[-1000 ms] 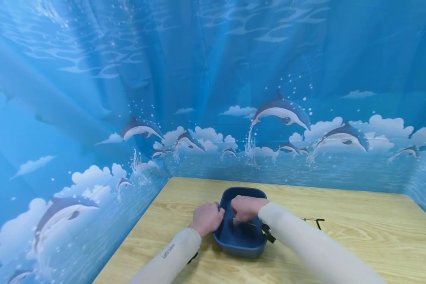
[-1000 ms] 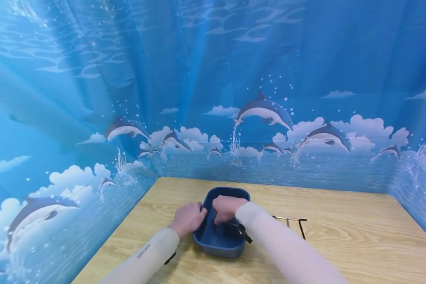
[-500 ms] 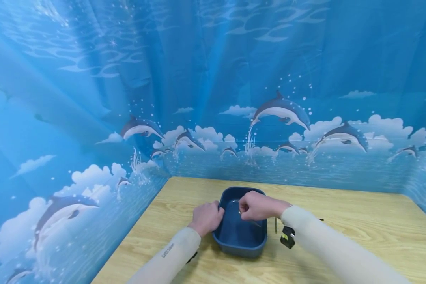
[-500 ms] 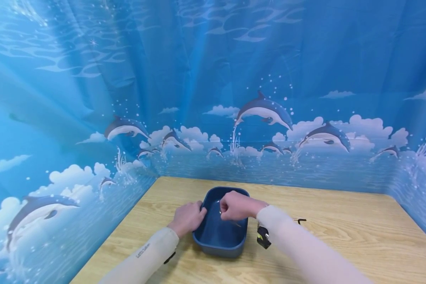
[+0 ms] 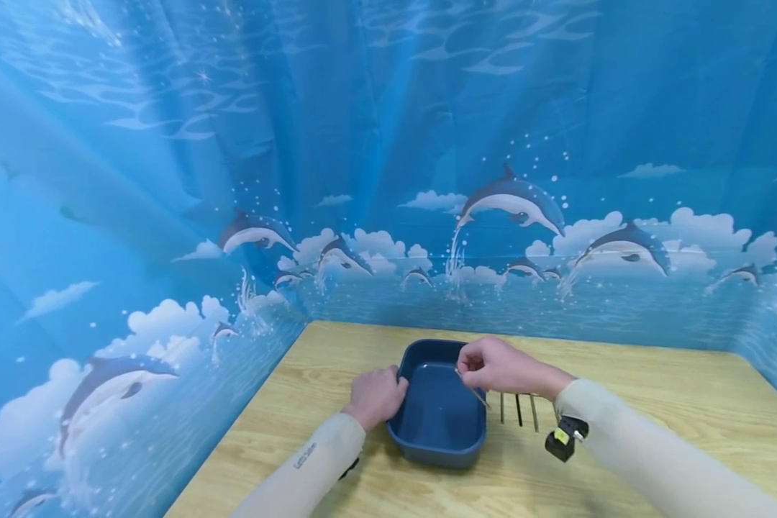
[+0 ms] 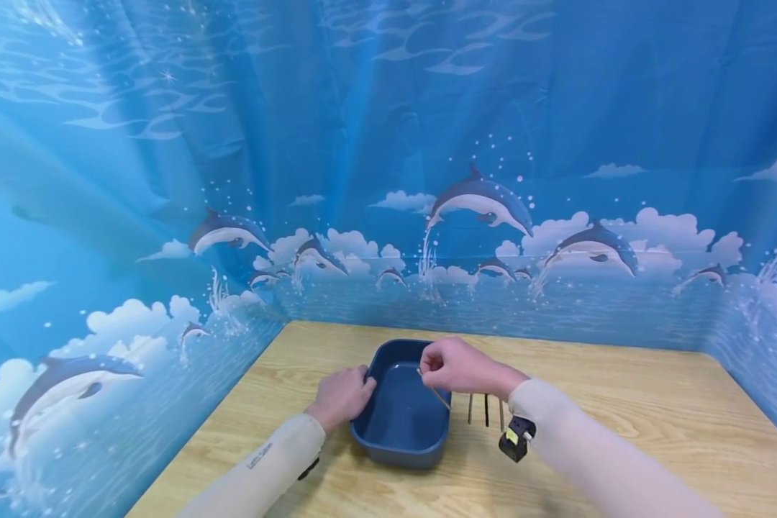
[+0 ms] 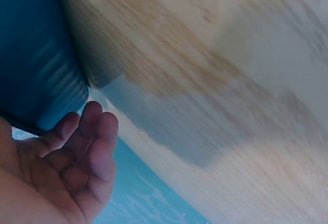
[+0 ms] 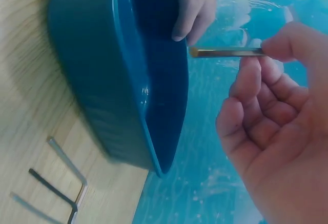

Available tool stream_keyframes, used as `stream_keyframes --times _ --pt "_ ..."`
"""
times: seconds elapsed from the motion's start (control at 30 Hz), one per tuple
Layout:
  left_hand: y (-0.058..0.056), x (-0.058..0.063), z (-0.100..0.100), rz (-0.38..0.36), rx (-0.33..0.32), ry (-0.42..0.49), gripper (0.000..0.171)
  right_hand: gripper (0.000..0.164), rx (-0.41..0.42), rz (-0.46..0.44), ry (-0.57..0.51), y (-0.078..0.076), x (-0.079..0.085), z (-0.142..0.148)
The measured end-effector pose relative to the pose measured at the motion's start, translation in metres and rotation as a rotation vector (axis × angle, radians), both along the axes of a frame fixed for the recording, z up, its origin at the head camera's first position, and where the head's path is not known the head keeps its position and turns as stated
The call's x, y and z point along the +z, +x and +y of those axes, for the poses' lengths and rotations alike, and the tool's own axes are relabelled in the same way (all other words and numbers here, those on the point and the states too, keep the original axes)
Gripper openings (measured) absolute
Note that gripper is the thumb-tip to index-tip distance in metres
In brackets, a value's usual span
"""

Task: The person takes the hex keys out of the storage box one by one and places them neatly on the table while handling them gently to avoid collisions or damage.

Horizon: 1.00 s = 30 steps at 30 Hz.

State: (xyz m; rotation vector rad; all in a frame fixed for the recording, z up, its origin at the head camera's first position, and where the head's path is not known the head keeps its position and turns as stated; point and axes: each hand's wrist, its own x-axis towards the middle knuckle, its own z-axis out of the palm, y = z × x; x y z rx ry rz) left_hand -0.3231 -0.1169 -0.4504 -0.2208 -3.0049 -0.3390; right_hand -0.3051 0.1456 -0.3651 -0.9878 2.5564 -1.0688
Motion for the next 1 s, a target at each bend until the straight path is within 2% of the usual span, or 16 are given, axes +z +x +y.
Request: stream_keyframes --times 0.23,0.5,0.8,1.0 --pt "0.002 0.002 -0.001 0.005 -0.008 0.006 0.042 0.008 -0.054 -0.067 -0.061 0.009 0.001 0.025" --pt "0.001 0.001 -0.001 0.014 -0.017 0.006 0.04 0.005 -0.119 -0.094 -0.108 0.018 -0.004 0.057" --pt "0.001 0.0 -0.001 0.01 -0.016 0.005 0.041 0.006 -0.182 -0.096 -0.107 0.022 -0.016 0.09" --pt "-0.001 -0.001 -0.001 0.002 -0.011 0.004 0.041 0.007 -0.243 -0.075 -0.059 0.025 -0.027 0.108"
